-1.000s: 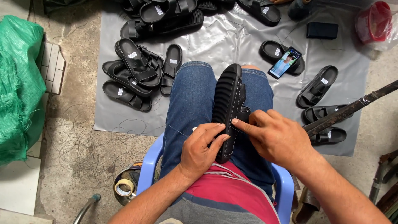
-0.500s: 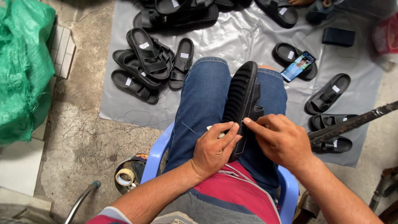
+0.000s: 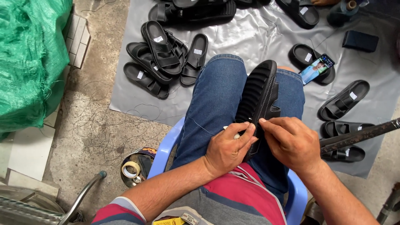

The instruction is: The person sits on a blue plastic chair and sews a black slipper held on their lap using a needle and thread. They repeatedly push the needle through the slipper's strap and pull the thread to secure it. A smartphone playing a video is visible on the floor nearby.

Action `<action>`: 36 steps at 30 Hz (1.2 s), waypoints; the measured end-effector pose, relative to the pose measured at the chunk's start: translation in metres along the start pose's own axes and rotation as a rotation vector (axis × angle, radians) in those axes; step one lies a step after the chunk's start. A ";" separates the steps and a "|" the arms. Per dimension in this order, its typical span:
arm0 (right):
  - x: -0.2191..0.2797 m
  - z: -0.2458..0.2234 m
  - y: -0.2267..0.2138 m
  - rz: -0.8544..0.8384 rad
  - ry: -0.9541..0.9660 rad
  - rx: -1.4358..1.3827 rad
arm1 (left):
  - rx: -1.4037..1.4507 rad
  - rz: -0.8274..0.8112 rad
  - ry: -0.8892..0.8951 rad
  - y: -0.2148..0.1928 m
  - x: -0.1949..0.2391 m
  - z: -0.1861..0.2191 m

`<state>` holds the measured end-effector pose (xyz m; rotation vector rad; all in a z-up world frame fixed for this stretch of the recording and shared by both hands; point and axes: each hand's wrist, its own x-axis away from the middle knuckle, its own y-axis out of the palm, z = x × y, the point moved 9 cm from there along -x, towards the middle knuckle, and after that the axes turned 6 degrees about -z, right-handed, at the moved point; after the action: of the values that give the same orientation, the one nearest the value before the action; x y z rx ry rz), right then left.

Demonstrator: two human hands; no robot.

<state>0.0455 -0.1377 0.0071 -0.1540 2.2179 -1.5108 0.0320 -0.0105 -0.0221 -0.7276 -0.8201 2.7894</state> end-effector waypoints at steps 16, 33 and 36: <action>0.014 -0.011 0.007 -0.338 0.037 0.001 | 0.043 -0.372 -0.190 -0.029 -0.006 -0.020; 0.020 -0.007 0.018 -0.490 -0.014 0.019 | 0.003 -0.312 -0.090 -0.011 0.009 -0.004; 0.017 -0.009 0.019 -0.512 -0.011 -0.011 | 0.003 -0.313 -0.096 -0.014 0.008 -0.005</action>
<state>0.0292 -0.1288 -0.0124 -0.7816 2.2848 -1.7384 0.0277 0.0056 -0.0212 -0.4237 -0.8623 2.5583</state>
